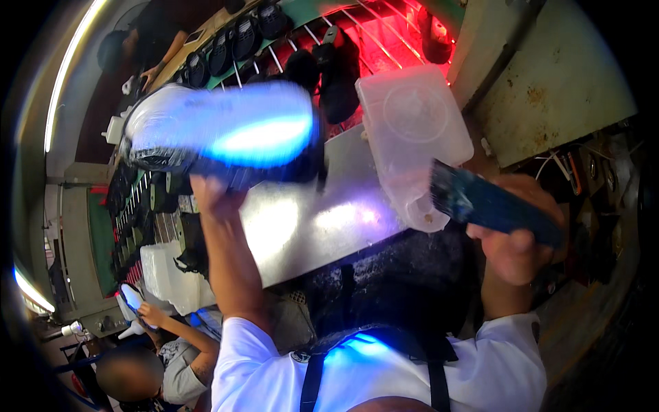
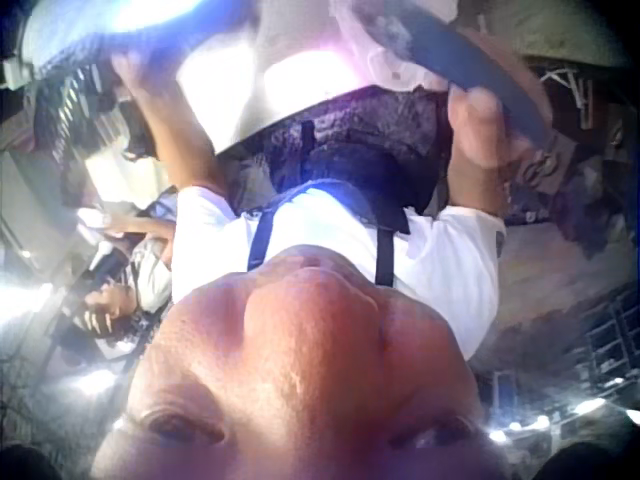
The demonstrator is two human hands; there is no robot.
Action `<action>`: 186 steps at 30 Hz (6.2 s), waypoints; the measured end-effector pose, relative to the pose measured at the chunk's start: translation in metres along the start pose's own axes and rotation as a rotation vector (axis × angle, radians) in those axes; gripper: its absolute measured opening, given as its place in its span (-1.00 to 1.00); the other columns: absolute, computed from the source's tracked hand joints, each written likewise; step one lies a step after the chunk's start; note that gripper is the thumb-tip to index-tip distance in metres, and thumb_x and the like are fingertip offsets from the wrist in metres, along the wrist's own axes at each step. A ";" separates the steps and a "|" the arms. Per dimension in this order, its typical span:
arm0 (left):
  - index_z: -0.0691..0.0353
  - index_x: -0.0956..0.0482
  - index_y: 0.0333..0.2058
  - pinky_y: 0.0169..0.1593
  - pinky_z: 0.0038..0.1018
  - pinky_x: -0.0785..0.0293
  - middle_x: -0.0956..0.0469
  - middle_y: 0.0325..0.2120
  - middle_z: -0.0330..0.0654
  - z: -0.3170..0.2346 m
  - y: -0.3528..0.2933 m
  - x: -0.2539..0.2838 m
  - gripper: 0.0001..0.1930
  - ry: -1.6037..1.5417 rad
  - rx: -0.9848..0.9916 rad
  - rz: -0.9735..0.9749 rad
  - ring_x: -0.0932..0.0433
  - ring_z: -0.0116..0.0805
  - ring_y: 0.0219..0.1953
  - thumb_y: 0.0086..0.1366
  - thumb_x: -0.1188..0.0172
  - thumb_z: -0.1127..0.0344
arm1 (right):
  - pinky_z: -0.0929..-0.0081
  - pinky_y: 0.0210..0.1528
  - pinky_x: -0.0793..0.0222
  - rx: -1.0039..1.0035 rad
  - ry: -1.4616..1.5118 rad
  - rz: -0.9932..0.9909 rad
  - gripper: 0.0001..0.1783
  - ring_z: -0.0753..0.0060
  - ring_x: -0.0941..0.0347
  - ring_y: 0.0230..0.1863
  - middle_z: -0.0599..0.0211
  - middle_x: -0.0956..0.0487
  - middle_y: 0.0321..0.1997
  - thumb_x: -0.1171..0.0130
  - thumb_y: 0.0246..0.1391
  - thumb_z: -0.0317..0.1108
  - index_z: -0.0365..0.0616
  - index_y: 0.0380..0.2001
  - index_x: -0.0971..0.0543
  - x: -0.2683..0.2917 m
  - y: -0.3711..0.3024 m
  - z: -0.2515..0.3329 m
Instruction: The person applies glue to the bottom edge of black shoes using a specialized applicator tool and then places the shoes on a conveyor rack.
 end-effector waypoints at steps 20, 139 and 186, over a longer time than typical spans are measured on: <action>-0.04 -0.57 -0.07 0.08 -0.30 -0.59 -0.52 -0.04 -0.40 0.298 0.298 -0.128 -0.66 1.992 -0.627 1.163 -0.46 -0.21 0.09 0.12 -0.18 0.32 | 0.52 -0.56 -0.42 0.005 -0.433 -0.464 -0.34 0.44 -0.41 -0.66 0.45 -0.44 -0.79 0.01 0.34 0.20 -0.11 -0.64 -0.51 0.100 -0.048 -0.050; -0.16 -0.05 0.21 -0.02 0.06 -0.44 -0.45 0.14 0.10 0.043 -0.215 -0.063 -0.46 1.394 -0.468 0.193 -0.56 0.29 -0.02 0.35 -0.08 0.13 | 0.54 -0.25 -0.56 -0.680 0.483 0.173 -0.67 0.45 -0.61 -0.30 0.16 -0.68 -0.26 -0.32 0.14 -0.54 -0.42 -0.03 -0.58 -0.099 -0.113 -0.172; -0.25 -0.06 0.23 -0.13 -0.02 -0.52 -0.52 0.07 -0.10 0.043 -0.194 -0.054 -0.41 1.371 -0.631 0.350 -0.59 0.20 -0.08 0.32 -0.15 0.19 | 0.56 -0.28 -0.48 -0.552 0.087 0.441 -0.73 0.45 -0.58 -0.31 0.01 -0.66 -0.22 -0.34 0.01 -0.59 -0.47 -0.19 -0.59 -0.093 -0.111 -0.128</action>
Point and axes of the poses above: each hand's wrist, its own y-axis towards the middle knuckle, its own x-axis out of the back of the hand, z = x × y, the point moved 4 cm from there along y, towards the middle knuckle
